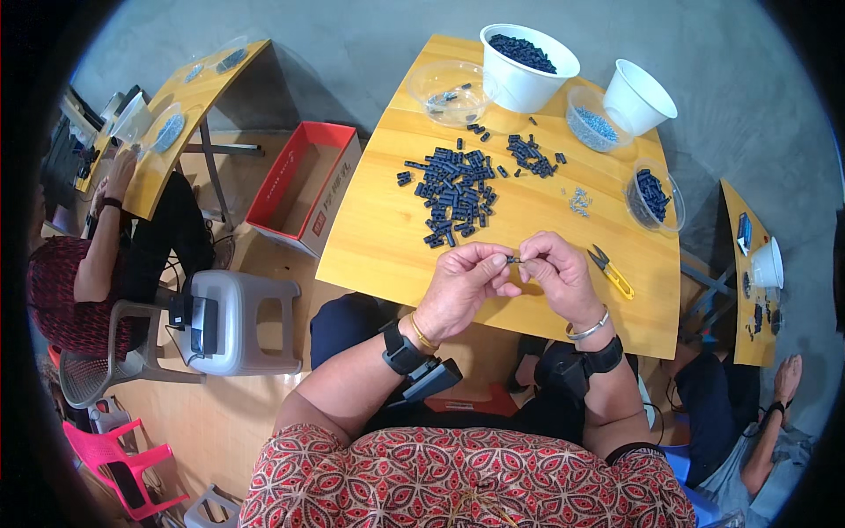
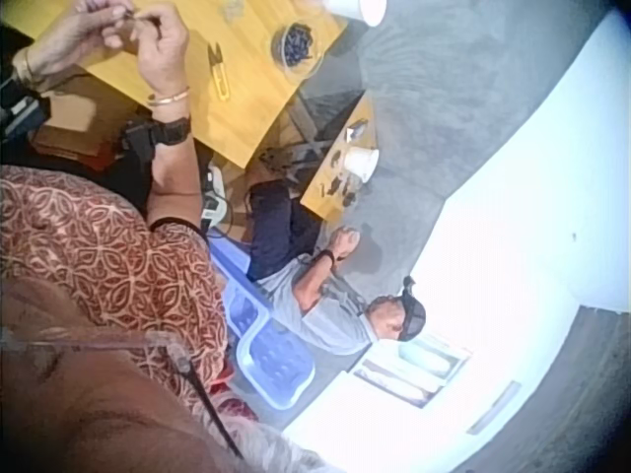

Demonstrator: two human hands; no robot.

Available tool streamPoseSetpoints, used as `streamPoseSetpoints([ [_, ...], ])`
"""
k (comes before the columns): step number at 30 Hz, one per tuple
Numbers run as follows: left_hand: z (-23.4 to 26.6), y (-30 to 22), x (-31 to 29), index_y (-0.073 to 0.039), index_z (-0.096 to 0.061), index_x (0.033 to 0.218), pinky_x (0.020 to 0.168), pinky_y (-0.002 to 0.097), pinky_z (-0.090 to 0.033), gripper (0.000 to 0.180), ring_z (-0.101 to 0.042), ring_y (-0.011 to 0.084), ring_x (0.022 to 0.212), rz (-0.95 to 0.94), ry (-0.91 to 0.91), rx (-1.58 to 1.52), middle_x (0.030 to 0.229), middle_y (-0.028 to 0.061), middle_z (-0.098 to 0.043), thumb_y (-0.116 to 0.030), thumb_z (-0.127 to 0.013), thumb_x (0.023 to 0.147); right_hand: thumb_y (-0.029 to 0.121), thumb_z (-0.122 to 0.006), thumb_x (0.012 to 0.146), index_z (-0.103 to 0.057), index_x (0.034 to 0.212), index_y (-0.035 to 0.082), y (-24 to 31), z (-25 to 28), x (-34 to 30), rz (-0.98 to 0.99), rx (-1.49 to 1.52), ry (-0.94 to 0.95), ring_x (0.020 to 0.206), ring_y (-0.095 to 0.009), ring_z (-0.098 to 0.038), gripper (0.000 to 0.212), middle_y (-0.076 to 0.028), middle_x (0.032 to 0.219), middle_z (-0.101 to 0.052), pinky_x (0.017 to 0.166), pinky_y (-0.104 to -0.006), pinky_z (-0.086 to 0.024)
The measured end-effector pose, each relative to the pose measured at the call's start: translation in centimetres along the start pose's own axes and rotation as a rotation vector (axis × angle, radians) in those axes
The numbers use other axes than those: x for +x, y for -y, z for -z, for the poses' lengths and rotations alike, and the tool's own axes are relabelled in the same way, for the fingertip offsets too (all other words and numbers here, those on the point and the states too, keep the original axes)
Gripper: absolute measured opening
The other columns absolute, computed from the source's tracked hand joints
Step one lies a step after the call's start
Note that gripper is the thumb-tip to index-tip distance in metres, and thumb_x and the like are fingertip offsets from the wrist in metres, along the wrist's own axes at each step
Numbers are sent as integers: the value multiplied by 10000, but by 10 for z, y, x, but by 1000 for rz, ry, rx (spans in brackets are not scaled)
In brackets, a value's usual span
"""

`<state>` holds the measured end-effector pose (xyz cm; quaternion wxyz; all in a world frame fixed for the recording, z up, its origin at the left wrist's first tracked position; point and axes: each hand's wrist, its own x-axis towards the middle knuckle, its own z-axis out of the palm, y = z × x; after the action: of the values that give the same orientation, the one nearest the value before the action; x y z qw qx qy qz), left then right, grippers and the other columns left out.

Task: The worker is manually assembling small blue and black plastic components, fitting them together and using snips to trim excess material.

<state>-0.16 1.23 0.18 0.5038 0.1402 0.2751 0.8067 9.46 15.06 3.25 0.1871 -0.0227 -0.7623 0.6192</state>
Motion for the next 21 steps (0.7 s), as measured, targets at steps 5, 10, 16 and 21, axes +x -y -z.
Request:
streamPoseSetpoints([
  [5,0,1,0,18,-589,995,685,308,-552,155,-554,106,696,2,-9,6,769,49,-567,-53,-492,895,-54,-504,828,-513,860,39,-2,1,0,14,-37,12,651,-77,-503,99,-6,749,-509,596,-211,-427],
  [10,0,2,-1,17,-594,982,684,319,-555,148,-557,110,699,-7,-9,24,774,54,-572,-46,-497,891,-66,-506,815,-512,839,35,0,-1,-1,49,-66,5,641,-79,-501,104,-12,748,-513,589,-212,-427],
  [16,3,1,-1,21,-597,968,675,328,-560,136,-576,116,706,24,18,73,783,63,-589,-41,-515,880,-78,-509,798,-515,798,24,3,3,-3,40,-93,36,620,-86,-503,102,-23,734,-525,571,-216,-424],
  [21,2,0,-1,22,-598,965,660,326,-562,133,-590,125,721,43,-3,86,805,71,-605,-40,-523,875,-85,-517,783,-527,800,19,5,4,-4,71,-125,56,614,-92,-509,106,-29,721,-527,566,-219,-425],
])
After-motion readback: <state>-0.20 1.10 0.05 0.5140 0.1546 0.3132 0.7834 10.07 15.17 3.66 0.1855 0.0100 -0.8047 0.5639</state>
